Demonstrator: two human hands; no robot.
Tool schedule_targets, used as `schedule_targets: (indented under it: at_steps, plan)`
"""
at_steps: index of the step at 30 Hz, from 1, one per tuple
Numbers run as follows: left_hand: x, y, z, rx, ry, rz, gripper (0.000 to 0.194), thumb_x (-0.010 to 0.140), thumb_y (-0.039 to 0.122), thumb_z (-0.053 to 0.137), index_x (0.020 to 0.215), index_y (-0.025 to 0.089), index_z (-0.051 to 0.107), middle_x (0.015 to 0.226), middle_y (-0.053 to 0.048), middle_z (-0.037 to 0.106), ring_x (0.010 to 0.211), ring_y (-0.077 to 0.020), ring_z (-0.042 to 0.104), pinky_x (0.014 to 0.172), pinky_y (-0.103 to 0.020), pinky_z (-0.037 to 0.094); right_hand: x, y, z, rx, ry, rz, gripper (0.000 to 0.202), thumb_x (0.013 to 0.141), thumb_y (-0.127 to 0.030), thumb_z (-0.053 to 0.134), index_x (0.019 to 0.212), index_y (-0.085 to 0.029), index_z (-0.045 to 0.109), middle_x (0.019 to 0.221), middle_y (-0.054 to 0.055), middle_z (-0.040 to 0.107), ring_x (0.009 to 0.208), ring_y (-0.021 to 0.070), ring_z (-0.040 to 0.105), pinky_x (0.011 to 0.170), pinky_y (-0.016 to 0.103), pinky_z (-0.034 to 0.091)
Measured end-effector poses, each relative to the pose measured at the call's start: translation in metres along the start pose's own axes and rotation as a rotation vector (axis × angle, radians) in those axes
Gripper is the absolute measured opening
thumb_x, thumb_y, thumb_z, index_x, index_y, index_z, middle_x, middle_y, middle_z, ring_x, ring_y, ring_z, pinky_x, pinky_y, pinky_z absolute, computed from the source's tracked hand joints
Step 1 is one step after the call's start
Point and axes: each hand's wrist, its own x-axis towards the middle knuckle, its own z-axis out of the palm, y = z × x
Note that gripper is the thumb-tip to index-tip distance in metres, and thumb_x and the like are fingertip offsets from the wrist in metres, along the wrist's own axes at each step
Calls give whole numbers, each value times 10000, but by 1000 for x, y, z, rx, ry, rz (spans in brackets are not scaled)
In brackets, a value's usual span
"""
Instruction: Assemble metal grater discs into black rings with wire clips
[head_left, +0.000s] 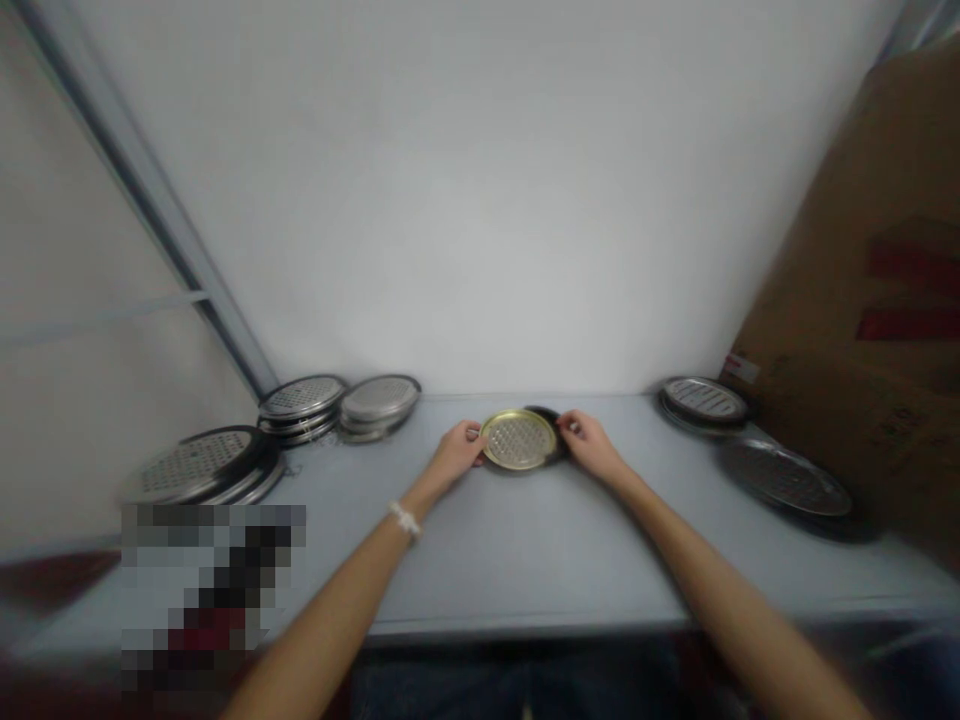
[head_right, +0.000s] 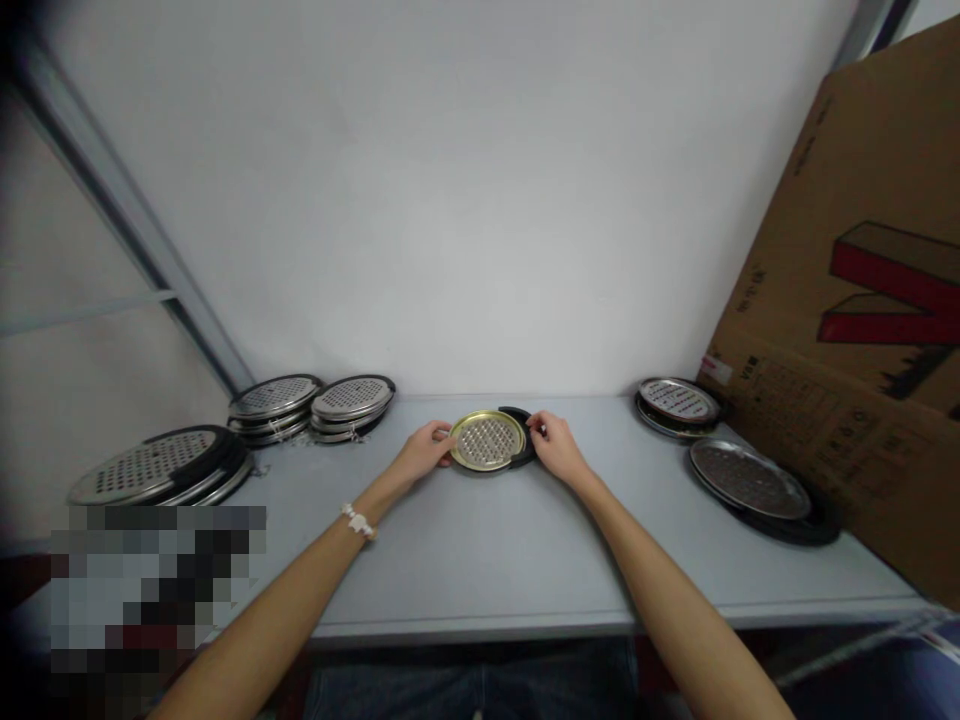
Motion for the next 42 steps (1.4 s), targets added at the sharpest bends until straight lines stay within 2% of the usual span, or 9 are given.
schedule_targets:
  at_steps: [3,7,12,15,21,27,31,38,42]
  plan:
    - [1,-2,2,22,-10,15,163,875,157,626,1031,125,591,798,-41,711,561,-119,651,545,-223,540,-1,1,2,-44,39,19,238,764,-160,537,970,-199,649,1005,65,604,909,212,586,895,391,490]
    - [0,-1,3,-28,-20,2,189,872,142,629,1053,122,578,765,-34,708,545,-121,662,533,-220,553,-3,1,2,-67,47,65,223,770,-171,564,972,-196,653,1013,64,556,914,212,582,919,407,496]
    - [-1,1,3,-118,-93,-63,274,863,168,647,1118,108,566,717,-28,711,530,-130,665,538,-237,569,-3,-6,-3,-25,-28,23,201,743,-120,554,897,-195,659,985,47,565,877,184,593,847,354,522]
    - [-1,1,3,-89,-131,-61,275,850,164,648,1106,95,579,698,-34,712,539,-136,668,541,-239,567,-3,-12,-5,-29,-56,-19,188,720,-103,559,849,-190,665,951,42,573,876,182,599,836,336,520]
    - [1,-1,-7,158,-73,27,254,844,168,611,1090,109,630,682,-33,714,542,-146,657,524,-225,513,-1,-14,-7,-127,-5,59,190,730,-121,575,868,-167,698,968,64,593,867,186,608,867,338,509]
    - [3,1,-23,526,-5,143,261,850,168,545,1048,154,714,764,-61,748,642,-163,659,615,-237,468,2,-13,-20,-260,-29,132,228,762,-130,570,912,-157,739,994,79,637,827,178,622,873,312,480]
    - [4,1,-24,619,-21,200,291,867,174,505,1058,169,725,817,-68,755,693,-176,661,648,-250,453,3,-10,-30,-362,-17,206,270,794,-130,534,967,-153,740,1055,95,632,822,173,625,876,299,469]
    - [-4,9,-18,587,-87,332,254,864,209,542,961,171,773,937,-76,776,820,-190,680,759,-268,478,2,1,-43,-614,95,352,302,863,-219,531,1074,-117,722,1148,177,615,1089,307,553,961,396,417]
    - [-4,14,-18,513,8,329,219,854,244,579,895,158,777,894,-80,776,795,-192,678,751,-276,487,0,-2,-40,-619,198,321,313,865,-250,537,1115,-146,695,1191,173,591,1114,342,499,944,455,405]
